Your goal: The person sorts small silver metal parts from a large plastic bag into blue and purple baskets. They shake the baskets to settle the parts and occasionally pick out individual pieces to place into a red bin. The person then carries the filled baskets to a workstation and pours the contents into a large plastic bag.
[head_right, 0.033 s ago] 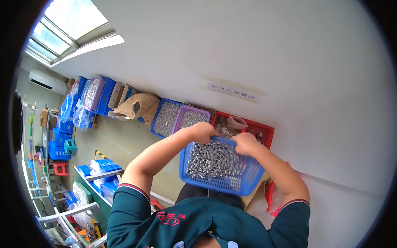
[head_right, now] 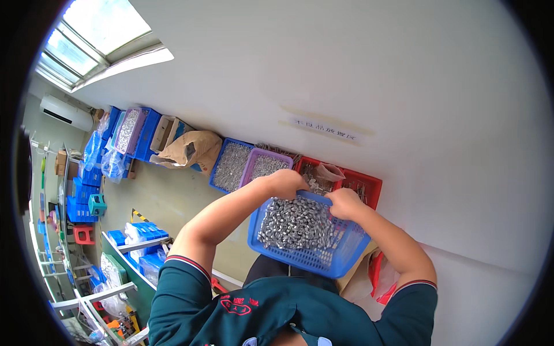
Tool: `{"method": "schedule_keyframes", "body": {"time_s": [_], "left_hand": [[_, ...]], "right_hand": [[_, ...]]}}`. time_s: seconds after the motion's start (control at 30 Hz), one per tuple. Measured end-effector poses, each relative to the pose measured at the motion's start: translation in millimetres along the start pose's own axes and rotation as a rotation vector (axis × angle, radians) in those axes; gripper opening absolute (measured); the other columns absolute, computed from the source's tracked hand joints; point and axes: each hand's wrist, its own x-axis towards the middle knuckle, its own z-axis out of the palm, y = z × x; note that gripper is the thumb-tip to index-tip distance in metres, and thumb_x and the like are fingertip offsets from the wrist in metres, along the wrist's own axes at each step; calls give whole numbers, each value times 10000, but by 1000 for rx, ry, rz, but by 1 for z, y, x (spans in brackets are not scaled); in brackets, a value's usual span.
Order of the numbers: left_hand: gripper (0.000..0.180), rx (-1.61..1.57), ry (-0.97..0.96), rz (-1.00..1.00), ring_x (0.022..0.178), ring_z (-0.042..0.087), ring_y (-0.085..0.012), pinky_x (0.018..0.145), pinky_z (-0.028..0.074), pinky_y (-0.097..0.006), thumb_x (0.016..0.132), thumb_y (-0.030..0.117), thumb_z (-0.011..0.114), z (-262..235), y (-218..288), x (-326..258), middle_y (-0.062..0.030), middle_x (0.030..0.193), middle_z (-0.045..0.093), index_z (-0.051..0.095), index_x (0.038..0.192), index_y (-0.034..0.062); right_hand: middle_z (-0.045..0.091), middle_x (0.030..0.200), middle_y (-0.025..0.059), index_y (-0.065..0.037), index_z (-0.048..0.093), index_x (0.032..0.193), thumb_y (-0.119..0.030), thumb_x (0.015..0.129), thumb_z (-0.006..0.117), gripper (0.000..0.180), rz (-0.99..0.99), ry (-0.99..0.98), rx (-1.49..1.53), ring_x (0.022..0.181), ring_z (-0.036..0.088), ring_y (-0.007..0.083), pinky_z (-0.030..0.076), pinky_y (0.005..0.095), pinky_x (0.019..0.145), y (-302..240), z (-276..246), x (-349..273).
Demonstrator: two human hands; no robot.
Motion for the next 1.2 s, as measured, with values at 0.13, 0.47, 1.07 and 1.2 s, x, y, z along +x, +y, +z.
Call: {"method": "schedule_keyframes", "body": {"time_s": [0.13, 0.47, 1.07, 1.2], "left_hand": [[421, 74, 605, -13, 981, 602, -332, 827, 471, -443, 667, 204, 730, -35, 19, -3, -132, 1029, 653, 658, 1077, 146], [732, -1850, 512, -816, 1072, 541, -258, 903, 443, -367, 721, 287, 740, 178, 15, -39, -145, 1215, 555, 438, 1337, 32], [656, -1081, 803, -625, 916, 645, -202, 817, 496, -321, 633, -32, 587, 126, 22, -38, -125, 1014, 672, 527, 1282, 39], [639, -1105, 830, -645, 902, 643, -196, 782, 504, -316, 624, -54, 582, 116, 9, -28, -98, 1016, 668, 549, 1256, 39]], "right_hand": [[680, 840, 182, -53, 684, 956, -109, 622, 624, 344, 250, 46, 326, 798, 658, 327, 504, 420, 737, 32, 2, -22], [655, 800, 90, 33, 639, 915, 75, 596, 579, 326, 562, 454, 1194, 712, 620, 192, 496, 326, 663, 79, 83, -56], [644, 826, 65, 15, 641, 928, 25, 607, 556, 332, 576, 865, 1281, 718, 602, 182, 480, 308, 656, 46, 112, -67], [638, 797, 65, 23, 645, 945, 22, 593, 556, 363, 651, 878, 1203, 700, 599, 181, 479, 309, 660, 47, 123, -65]]}}
